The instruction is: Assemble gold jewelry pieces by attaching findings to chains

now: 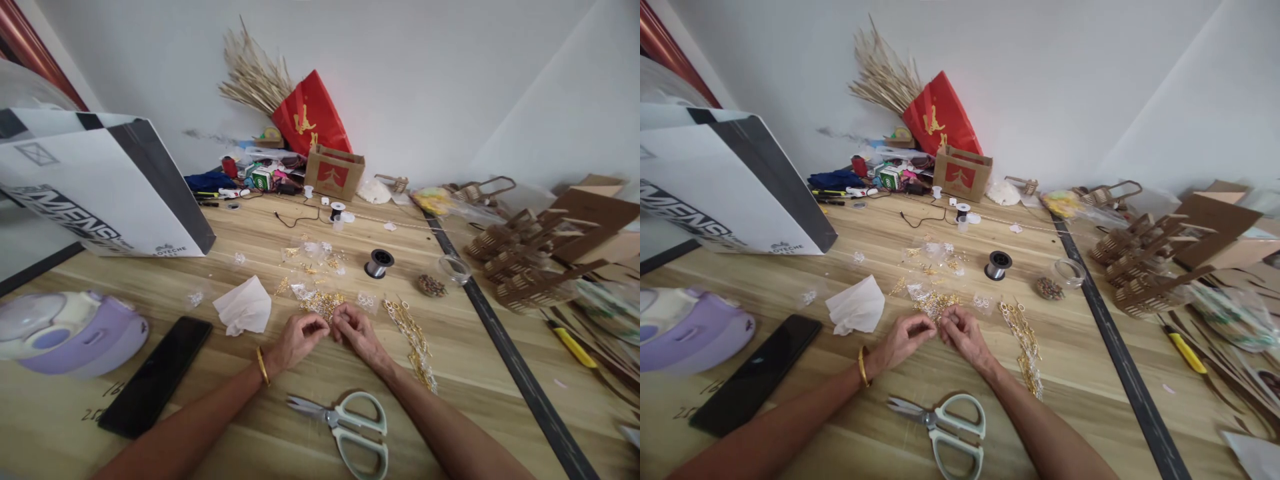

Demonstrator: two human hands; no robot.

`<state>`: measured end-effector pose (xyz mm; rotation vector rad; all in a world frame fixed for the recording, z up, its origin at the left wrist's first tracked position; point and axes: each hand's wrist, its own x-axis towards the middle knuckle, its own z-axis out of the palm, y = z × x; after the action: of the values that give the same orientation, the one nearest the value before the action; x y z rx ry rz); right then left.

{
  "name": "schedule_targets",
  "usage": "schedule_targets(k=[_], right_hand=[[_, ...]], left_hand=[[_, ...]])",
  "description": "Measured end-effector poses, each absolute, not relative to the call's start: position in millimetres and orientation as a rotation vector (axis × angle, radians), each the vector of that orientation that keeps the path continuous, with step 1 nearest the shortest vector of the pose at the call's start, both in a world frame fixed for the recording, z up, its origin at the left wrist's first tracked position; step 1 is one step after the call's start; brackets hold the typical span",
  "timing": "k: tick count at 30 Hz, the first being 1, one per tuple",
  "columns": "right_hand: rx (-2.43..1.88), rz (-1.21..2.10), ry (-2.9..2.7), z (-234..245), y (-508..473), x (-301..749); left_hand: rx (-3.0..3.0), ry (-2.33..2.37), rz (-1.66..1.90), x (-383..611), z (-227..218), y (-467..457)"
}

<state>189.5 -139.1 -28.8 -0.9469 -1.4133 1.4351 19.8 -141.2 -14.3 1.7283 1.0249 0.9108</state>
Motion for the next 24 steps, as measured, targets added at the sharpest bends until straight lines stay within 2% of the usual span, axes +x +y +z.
schedule_targets(k=[14, 24], right_hand=[[-1.023, 1.209, -1.587, -33.9, -146.7, 190.4], [-0.821, 0.634, -2.102, -33.2, -151.7, 191.2]], left_hand=[[1.727, 1.045, 0.943, 17.7, -13.3, -140.7], [1.400, 0.936, 0.952, 15.8, -18.9, -133.6]])
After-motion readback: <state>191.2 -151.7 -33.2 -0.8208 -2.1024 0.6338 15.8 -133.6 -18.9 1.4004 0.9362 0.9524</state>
